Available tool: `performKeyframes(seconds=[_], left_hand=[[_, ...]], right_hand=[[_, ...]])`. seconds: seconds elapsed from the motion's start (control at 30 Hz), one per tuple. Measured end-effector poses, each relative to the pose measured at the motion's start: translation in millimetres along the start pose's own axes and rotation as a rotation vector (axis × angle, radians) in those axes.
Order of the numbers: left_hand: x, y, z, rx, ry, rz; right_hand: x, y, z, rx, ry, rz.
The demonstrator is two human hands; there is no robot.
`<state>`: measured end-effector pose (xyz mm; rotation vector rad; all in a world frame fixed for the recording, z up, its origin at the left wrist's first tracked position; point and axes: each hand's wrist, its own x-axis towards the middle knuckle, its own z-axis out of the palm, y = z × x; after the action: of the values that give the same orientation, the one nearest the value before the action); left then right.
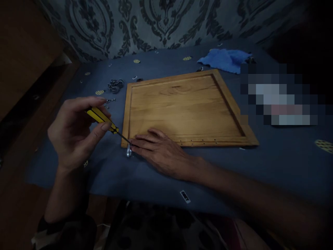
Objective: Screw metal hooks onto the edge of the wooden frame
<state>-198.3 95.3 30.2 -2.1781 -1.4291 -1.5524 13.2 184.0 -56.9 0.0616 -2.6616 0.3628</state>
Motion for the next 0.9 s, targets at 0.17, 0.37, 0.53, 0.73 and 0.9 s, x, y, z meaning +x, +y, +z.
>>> performKeyframes(seconds=[0.17,0.37,0.53,0.73,0.9], left_hand=[[-0.1,1.2,0.3,-0.013,-0.021,-0.008],[-0.1,1.1,0.6,-0.001,-0.015,-0.025],[-0.1,-0.6,-0.1,-0.006,-0.017,0.005],[0.0,-0.4,-0.7,-0.014,-0.028,0.013],[-1.1,3.3,-1.6,-0.057,-0.074,-0.037]], right_hand=[[0.7,-0.6,-0.9,-0.007,-0.012,0.006],[1.1,-1.8,-3.8,0.010,-0.013,0.010],[1.3,-1.6,-3.1,0.013,-0.030,0.018],[1.3,-1.1,-2.0,0.002,-0.026,0.008],[0.5,-0.3,-1.7,0.007,-0.027,0.013]])
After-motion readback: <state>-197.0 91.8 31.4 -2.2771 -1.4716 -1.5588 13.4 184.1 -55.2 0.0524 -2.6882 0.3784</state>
